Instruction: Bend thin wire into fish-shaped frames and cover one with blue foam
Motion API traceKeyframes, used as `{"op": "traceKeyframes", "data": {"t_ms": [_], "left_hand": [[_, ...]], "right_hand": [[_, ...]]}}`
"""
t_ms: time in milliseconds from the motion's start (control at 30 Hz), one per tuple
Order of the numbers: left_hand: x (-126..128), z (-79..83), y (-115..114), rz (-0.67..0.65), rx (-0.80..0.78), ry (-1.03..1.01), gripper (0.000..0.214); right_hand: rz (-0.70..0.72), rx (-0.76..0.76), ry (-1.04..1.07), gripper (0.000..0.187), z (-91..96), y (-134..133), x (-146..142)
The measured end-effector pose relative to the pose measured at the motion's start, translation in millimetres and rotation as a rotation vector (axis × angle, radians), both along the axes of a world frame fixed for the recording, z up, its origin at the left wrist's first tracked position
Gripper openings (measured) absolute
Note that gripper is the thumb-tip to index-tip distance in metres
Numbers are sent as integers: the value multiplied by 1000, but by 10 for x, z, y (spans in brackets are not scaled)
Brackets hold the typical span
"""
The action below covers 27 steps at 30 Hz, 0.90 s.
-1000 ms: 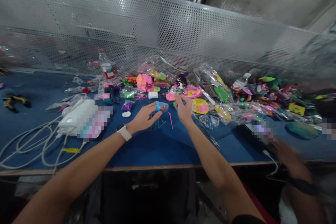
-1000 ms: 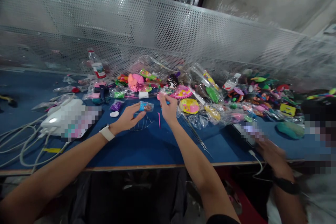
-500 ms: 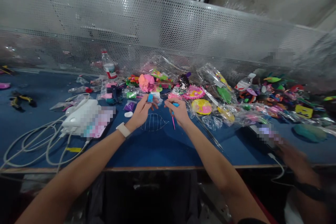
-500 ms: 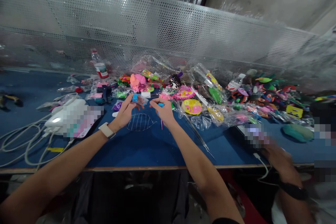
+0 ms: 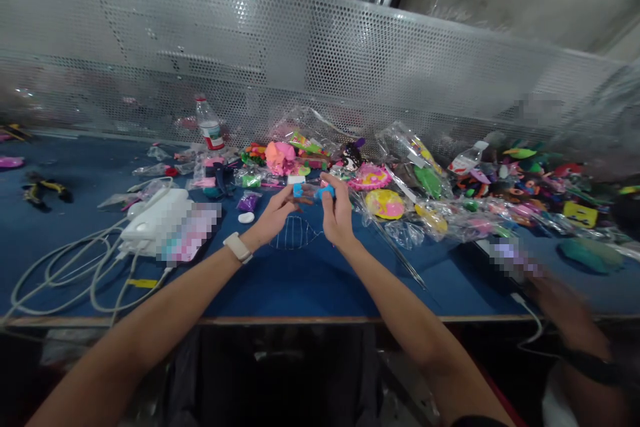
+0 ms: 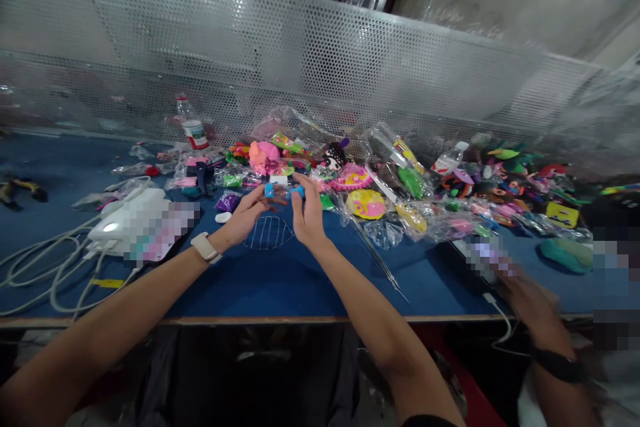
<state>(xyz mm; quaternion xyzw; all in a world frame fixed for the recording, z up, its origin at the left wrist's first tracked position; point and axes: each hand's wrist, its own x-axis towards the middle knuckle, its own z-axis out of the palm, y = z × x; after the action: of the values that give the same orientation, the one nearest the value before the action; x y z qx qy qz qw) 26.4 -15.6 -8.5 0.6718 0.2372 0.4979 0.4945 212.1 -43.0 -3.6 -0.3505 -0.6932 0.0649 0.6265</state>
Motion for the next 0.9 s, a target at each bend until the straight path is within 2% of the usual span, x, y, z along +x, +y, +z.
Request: {"op": "traceKeyframes", "data": {"t_ms": [133,300,400,567,633,767,900], "left_hand": [[35,-29,-23,-47,-27,-58,46],[36,18,-29,-16,-7,-28,33],[43,50,-15,25,-1,-41,34],[53,39,8,155,-78,-112,35],[55,35,1,159,-123,-141,36],[73,43,-14,158,-210,-236,37],[76,46,11,182,-263,-304,35]], "right_hand": [[31,-20,-165,47,-62,61,-2],[83,-82,-283,50,-65,104,13],[97,-69,-201,44,-38,106,16],[-44,-89,64,28,42,100,97],[-22,-122,35,22,68,105,141],[67,-151,-50,26,87,106,180],[109,-204,44,21,53,104,196]]}}
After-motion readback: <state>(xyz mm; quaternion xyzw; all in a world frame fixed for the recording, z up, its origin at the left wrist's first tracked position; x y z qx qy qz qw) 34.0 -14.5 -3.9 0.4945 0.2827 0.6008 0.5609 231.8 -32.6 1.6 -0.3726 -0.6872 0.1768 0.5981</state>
